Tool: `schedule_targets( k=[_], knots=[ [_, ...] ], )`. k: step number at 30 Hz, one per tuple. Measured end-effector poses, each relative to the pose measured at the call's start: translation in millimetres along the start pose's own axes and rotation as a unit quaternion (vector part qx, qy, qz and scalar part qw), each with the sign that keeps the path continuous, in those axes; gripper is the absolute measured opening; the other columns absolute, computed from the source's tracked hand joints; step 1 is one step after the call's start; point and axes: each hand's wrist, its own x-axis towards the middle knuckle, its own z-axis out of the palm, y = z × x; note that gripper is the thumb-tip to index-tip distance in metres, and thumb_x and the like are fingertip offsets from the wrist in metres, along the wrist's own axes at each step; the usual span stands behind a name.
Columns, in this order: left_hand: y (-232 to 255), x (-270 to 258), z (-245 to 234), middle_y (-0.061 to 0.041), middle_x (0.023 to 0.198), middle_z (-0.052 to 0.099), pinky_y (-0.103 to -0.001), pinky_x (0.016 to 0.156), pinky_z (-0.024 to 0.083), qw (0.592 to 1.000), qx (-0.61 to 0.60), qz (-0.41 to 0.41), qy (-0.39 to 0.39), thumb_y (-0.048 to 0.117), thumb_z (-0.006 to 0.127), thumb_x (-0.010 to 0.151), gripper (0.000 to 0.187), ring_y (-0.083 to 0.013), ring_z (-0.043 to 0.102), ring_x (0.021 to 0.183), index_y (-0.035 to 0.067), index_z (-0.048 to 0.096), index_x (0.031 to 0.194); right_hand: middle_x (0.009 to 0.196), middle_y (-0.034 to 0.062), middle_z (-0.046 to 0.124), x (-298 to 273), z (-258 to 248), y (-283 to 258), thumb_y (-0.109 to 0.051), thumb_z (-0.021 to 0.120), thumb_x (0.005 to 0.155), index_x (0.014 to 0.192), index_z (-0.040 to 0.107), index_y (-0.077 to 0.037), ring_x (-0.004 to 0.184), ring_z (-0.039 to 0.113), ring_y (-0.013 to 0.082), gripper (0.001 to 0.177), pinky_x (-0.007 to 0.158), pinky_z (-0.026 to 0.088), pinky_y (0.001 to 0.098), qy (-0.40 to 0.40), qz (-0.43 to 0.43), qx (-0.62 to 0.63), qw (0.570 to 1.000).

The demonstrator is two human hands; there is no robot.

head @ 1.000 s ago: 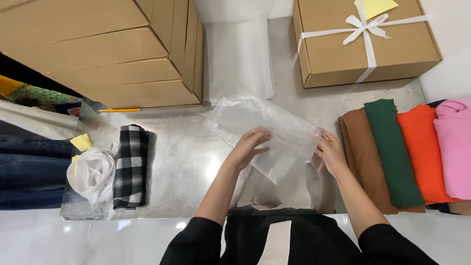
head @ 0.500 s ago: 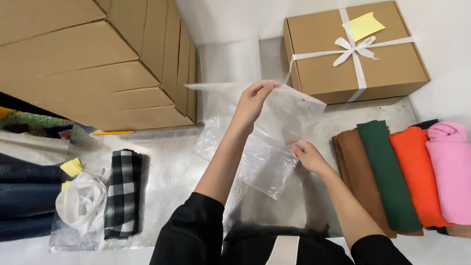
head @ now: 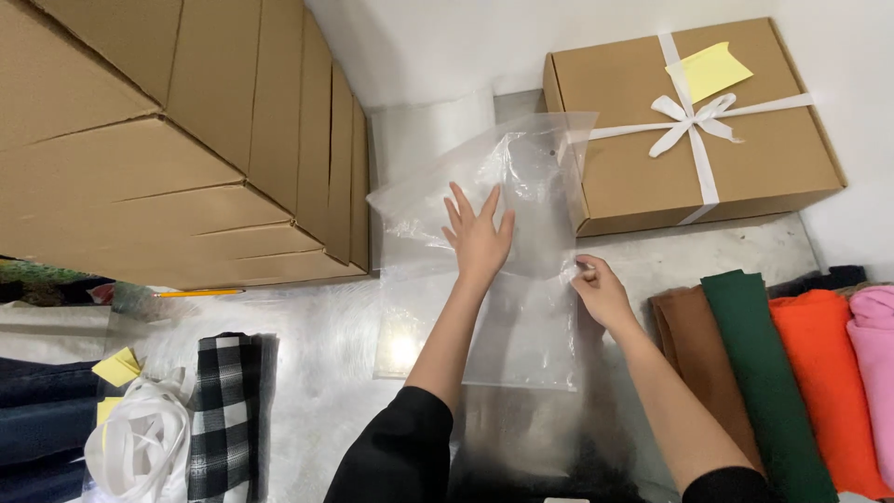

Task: The person places a pink folded cloth into a clear plastic bag, seals it, and sets it aside. They then repeat the process with a brown folded cloth, placing it into another plastic bag and sealing it.

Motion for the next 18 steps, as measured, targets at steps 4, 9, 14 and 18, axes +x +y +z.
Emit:
schedule_targets(
  k=[4, 9, 14, 18],
  knots=[
    [-91.3, -3.1, 33.9, -0.028, 0.175, 0.022, -0.077, 0.121, 0.019, 0.992, 0.118, -0.004, -0.033, 0.037, 0.058, 0.108, 0.048, -0.0489, 0.017, 0.162, 0.025, 0.061, 0.154, 0.116, 0.0103, 0.077, -36.2, -8.8, -25.7, -0.013, 0.068, 0.098, 0.151, 0.057, -0.011, 0.103, 0.070, 0.0230, 0.054, 0.090, 0.053, 0.0378, 0.010, -0.024, 0.084, 0.996],
    [-152.0, -37.2, 40.6, -0.017, 0.179, 0.011, -0.056, 0.133, 0.006, 0.977, 0.201, 0.064, 0.002, 0.050, 0.043, 0.113, 0.061, -0.0376, 0.007, 0.165, 0.033, 0.028, 0.170, 0.122, 0.0059, 0.079, -67.6, -8.1, -35.8, -0.017, 0.068, 0.097, 0.148, 0.060, -0.014, 0.115, 0.068, 0.0237, 0.052, 0.103, 0.051, 0.0416, 0.005, -0.041, 0.061, 0.997],
    [-159.7, -102.8, 24.5, -0.017, 0.179, 0.012, -0.066, 0.129, 0.001, 0.974, 0.208, -0.005, 0.088, 0.043, 0.046, 0.112, 0.061, -0.0379, 0.006, 0.164, 0.026, 0.031, 0.168, 0.114, 0.0020, 0.082, -110.4, -11.1, -30.1, -0.026, 0.072, 0.097, 0.142, 0.068, -0.020, 0.105, 0.069, 0.0208, 0.045, 0.098, 0.053, 0.0393, -0.013, -0.027, 0.022, 0.999],
    [-199.7, -165.4, 35.6, -0.005, 0.168, 0.036, -0.070, 0.126, 0.010, 0.957, 0.222, -0.052, 0.179, 0.039, 0.051, 0.107, 0.050, -0.0284, 0.027, 0.159, 0.028, 0.047, 0.155, 0.101, -0.0033, 0.085, -139.6, -9.4, -6.2, -0.026, 0.075, 0.096, 0.132, 0.076, -0.023, 0.091, 0.066, 0.0150, 0.037, 0.092, 0.053, 0.0328, -0.020, -0.043, 0.015, 0.999]
  ],
)
